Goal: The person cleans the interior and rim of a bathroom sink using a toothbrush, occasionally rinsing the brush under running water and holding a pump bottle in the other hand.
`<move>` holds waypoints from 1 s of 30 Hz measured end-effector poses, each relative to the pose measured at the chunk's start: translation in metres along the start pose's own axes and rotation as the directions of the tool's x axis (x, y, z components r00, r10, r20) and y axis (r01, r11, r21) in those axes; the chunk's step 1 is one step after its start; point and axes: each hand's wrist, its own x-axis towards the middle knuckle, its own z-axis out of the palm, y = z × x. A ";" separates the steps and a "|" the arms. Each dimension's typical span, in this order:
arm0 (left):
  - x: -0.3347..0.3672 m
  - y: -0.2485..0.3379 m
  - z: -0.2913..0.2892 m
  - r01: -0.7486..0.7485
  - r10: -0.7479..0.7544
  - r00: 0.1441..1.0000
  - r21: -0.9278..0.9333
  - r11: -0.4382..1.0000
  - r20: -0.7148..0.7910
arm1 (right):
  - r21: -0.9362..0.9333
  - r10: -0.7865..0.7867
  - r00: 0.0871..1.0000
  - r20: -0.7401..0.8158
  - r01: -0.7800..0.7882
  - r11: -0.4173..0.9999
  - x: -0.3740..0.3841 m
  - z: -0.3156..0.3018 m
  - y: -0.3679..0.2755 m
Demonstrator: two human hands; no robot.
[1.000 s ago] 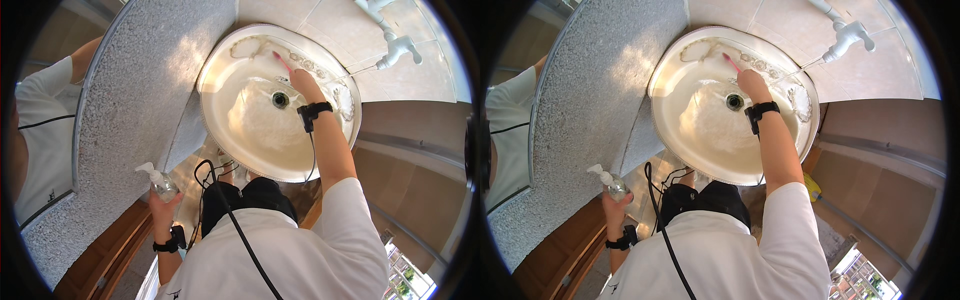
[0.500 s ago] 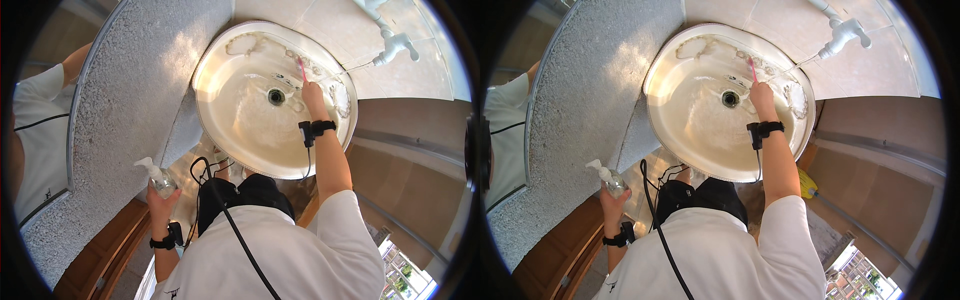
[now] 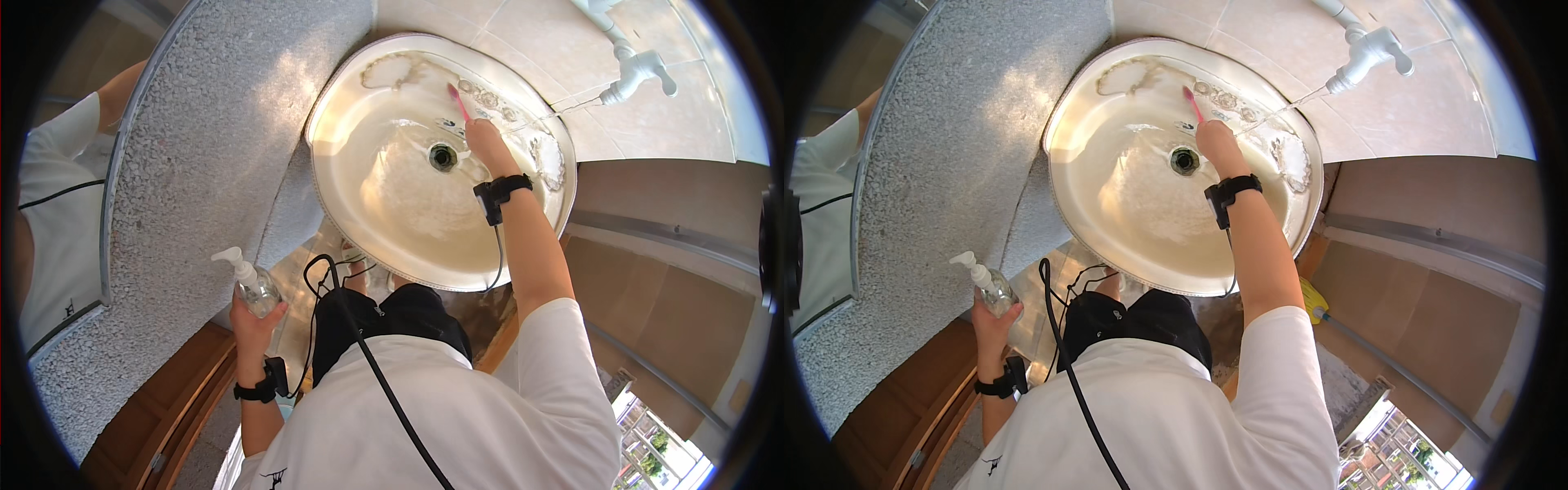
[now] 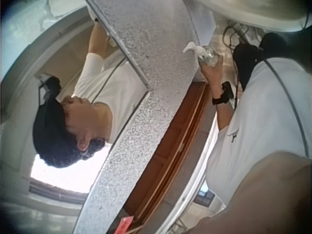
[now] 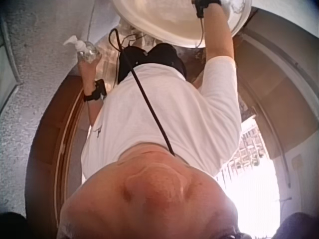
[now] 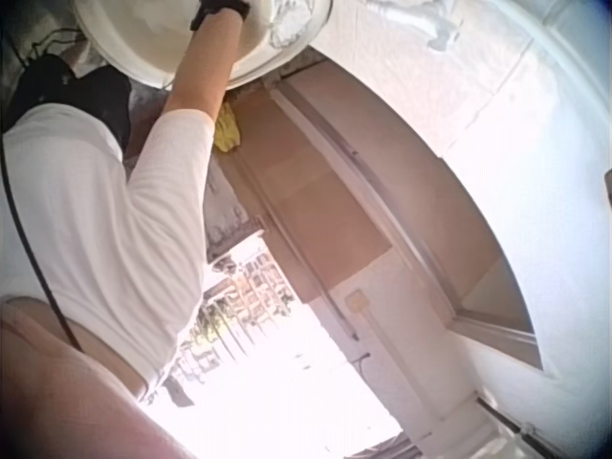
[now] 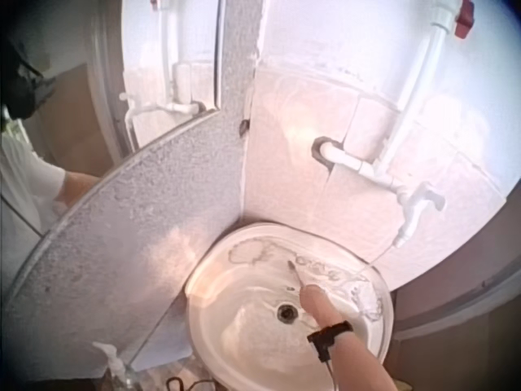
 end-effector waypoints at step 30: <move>-0.004 -0.008 -0.002 0.033 -0.034 0.999 0.028 0.999 0.021 | -0.002 0.146 0.989 -0.004 -0.146 0.989 -0.026 0.007 0.042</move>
